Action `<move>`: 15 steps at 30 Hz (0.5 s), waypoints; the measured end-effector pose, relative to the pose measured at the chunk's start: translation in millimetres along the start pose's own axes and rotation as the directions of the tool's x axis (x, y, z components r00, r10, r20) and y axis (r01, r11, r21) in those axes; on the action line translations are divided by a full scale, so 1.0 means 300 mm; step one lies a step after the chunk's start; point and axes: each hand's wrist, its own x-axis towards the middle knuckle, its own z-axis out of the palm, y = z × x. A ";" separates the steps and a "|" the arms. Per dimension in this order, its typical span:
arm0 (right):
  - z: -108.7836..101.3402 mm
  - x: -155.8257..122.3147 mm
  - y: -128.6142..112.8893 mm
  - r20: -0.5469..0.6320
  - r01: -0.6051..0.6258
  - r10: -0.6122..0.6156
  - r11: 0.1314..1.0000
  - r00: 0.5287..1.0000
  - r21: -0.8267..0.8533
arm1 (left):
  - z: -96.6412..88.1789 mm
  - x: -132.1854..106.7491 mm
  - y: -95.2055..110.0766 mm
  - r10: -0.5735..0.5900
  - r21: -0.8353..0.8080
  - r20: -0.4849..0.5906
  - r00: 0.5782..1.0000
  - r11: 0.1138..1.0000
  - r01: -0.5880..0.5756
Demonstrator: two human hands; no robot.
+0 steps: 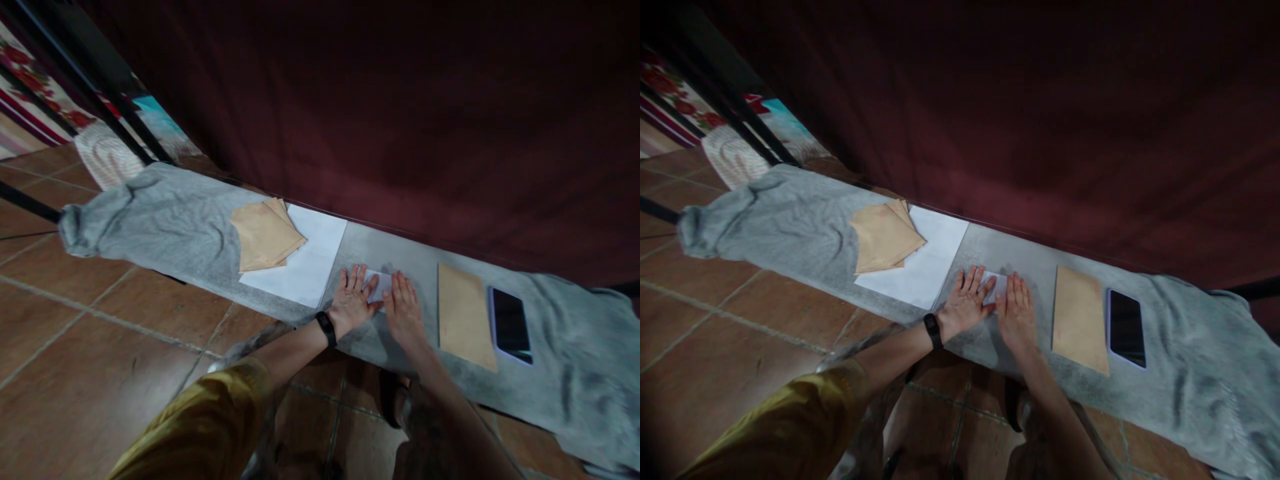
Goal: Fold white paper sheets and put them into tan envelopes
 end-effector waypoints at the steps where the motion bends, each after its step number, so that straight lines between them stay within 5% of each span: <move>1: 0.005 0.003 -0.017 0.039 0.022 -0.024 0.999 0.999 0.030 | 0.001 0.000 -0.001 0.004 0.001 0.003 1.000 1.000 -0.004; 6: 0.024 -0.005 -0.052 0.148 0.018 -0.017 1.000 0.989 -0.001 | 0.006 0.001 -0.012 0.013 -0.009 0.014 1.000 1.000 -0.013; 15: 0.014 -0.010 -0.030 0.100 -0.060 0.070 0.993 0.993 -0.102 | 0.016 -0.001 -0.073 0.045 -0.001 0.005 0.999 0.999 -0.045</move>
